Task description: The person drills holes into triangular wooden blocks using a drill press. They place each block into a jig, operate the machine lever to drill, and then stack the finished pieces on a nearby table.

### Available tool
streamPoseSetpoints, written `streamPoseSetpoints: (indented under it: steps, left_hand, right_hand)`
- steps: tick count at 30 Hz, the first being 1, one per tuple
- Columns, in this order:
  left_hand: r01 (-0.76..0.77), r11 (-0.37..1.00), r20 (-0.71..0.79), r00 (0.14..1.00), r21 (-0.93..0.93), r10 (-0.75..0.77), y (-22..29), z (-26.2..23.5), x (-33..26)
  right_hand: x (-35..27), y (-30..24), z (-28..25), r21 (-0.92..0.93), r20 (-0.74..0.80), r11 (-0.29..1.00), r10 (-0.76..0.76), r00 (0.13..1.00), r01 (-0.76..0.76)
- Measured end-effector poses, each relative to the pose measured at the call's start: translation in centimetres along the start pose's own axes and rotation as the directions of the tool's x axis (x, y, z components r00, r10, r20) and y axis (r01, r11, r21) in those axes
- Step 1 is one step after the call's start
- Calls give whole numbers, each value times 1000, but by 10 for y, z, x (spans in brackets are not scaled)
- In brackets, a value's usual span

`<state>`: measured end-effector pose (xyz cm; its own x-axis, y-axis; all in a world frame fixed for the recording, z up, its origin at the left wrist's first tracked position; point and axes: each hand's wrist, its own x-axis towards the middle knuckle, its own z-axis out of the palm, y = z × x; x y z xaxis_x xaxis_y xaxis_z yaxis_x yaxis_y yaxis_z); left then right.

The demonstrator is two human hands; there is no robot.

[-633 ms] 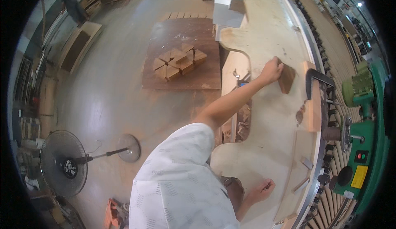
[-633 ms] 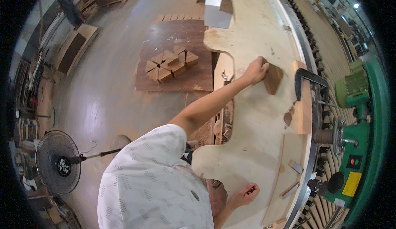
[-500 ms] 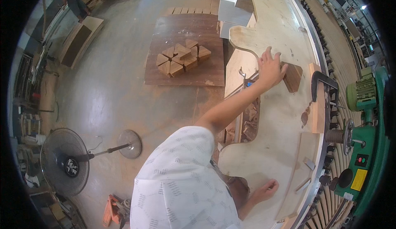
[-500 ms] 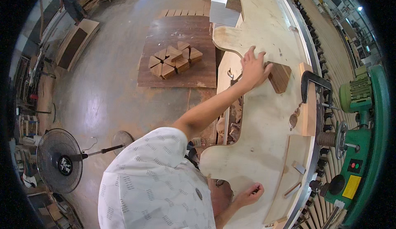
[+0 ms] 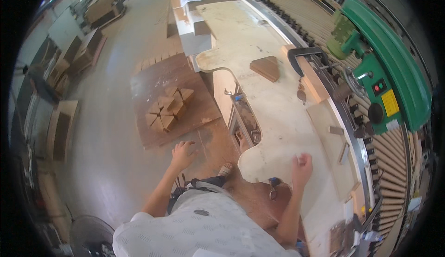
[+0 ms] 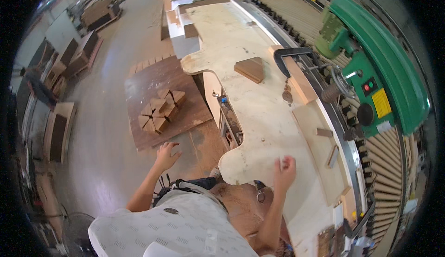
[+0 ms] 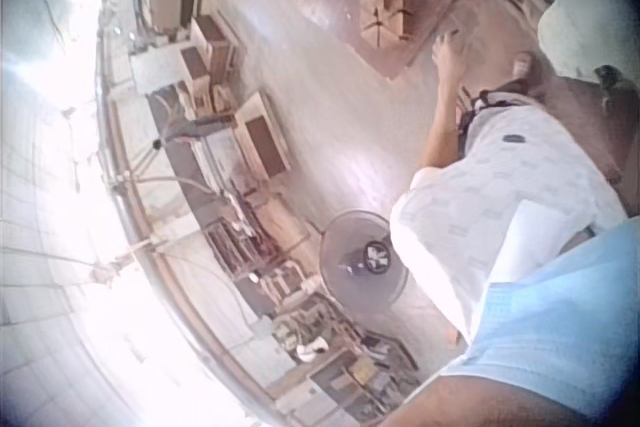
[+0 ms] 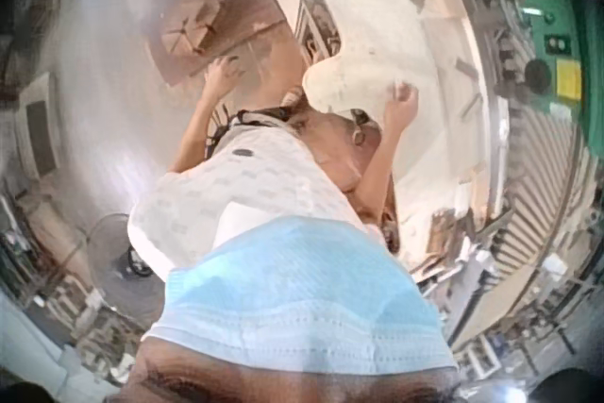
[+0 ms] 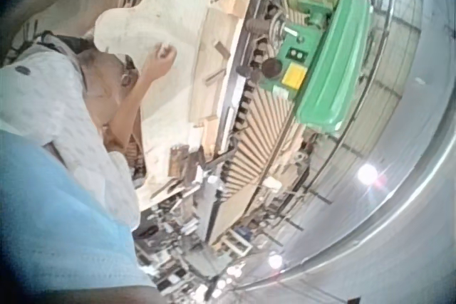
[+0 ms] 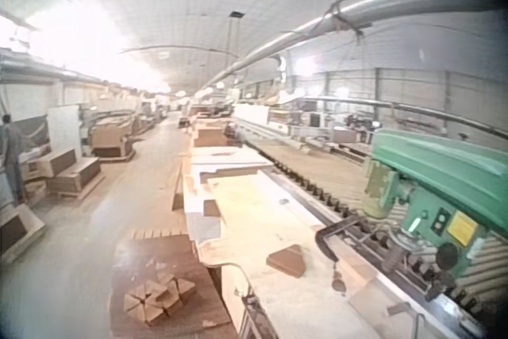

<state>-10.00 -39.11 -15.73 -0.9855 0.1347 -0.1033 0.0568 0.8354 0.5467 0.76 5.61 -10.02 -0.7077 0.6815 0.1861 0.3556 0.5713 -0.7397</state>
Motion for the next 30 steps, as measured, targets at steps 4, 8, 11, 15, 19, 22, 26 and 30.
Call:
streamPoseSetpoints:
  steps: [4,8,11,15,19,22,26,30]
  left_hand:
    - [-132,991,-57,990,-29,130,2,-17,13]
    - [-343,939,-55,938,-21,342,29,-12,31]
    - [-414,905,110,899,-97,423,32,-6,42]
    - [-574,806,284,756,-146,590,-26,-20,79]
    - [-551,810,436,691,-200,577,-77,-60,139]
    - [-416,850,500,688,-322,526,-132,-77,193]
    - [-588,770,464,626,-247,627,-134,-117,248]
    - [-451,839,442,713,-305,544,-123,-121,280]
  right_hand:
    - [54,-68,53,103,143,944,-327,934,314]
    - [136,-110,128,66,202,910,-414,888,409]
    - [197,-126,175,-17,154,898,-431,889,439]
    - [236,-148,242,-12,2,949,-315,949,315]
    - [243,-178,301,-129,-316,975,-211,925,179]
    - [262,-203,330,-193,-366,946,-317,875,262]
    - [288,-204,373,-272,-454,923,-372,810,272]
    - [252,-279,348,250,-132,964,-54,990,86]
